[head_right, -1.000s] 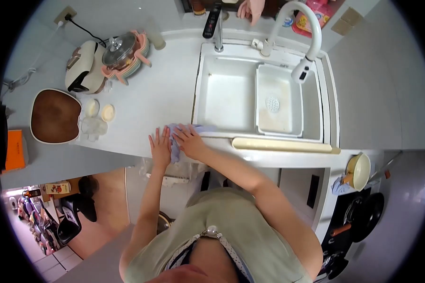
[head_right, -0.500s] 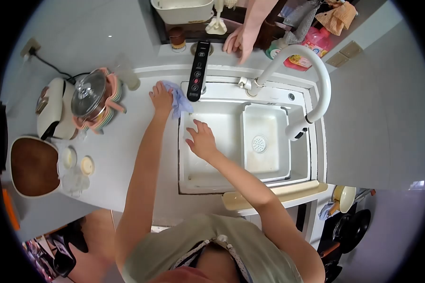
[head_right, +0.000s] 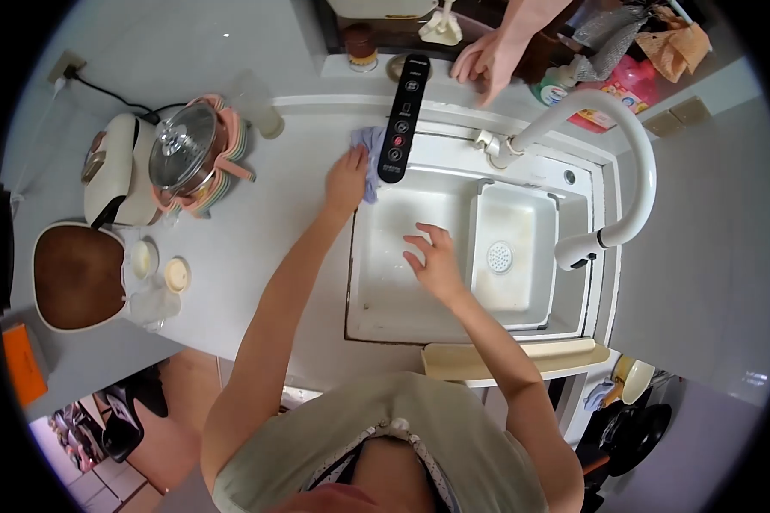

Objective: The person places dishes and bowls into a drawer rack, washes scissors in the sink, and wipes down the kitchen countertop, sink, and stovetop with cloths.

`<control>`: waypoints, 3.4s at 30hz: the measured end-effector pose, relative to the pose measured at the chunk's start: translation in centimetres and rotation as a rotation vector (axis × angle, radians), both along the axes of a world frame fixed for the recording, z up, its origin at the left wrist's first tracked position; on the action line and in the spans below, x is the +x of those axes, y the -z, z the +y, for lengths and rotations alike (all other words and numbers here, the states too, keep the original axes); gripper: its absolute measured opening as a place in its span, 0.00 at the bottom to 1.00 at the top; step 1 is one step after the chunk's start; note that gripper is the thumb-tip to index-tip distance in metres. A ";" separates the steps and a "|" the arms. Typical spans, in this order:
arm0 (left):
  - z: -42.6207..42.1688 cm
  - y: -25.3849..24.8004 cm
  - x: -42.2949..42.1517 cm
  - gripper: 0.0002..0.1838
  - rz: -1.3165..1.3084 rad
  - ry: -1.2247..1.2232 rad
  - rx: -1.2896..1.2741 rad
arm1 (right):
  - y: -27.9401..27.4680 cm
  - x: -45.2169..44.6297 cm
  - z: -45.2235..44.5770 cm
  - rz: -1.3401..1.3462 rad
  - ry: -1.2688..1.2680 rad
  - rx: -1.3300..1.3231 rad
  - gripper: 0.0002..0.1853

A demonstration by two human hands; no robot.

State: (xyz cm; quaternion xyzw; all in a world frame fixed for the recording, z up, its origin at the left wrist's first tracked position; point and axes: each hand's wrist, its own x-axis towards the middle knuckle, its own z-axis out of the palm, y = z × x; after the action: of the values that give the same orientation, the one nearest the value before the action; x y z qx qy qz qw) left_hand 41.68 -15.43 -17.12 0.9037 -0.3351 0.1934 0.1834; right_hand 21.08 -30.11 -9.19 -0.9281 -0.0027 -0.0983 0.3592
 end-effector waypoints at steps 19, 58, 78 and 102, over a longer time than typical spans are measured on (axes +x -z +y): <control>7.4 -4.6 -41.0 0.23 0.505 -0.124 -0.035 | -12.3 -12.0 -6.3 -0.179 0.082 -0.043 0.10; 1.8 -12.6 -39.7 0.15 0.318 -0.101 -0.617 | -1.6 -17.6 -4.2 -0.112 0.222 0.275 0.14; -6.8 -5.0 -28.3 0.25 0.980 0.172 -0.182 | -1.4 -33.6 -34.2 0.872 0.108 -0.403 0.08; -1.9 -1.9 -19.9 0.16 0.551 -0.095 0.446 | -10.0 -29.2 -28.3 0.041 0.898 0.288 0.09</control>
State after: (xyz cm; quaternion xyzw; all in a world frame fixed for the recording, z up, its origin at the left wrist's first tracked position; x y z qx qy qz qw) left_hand 21.82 -17.33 -15.26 0.9543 -0.2647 -0.1272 0.0559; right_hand -8.16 -58.40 0.82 -0.7799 0.4197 -0.2251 0.4060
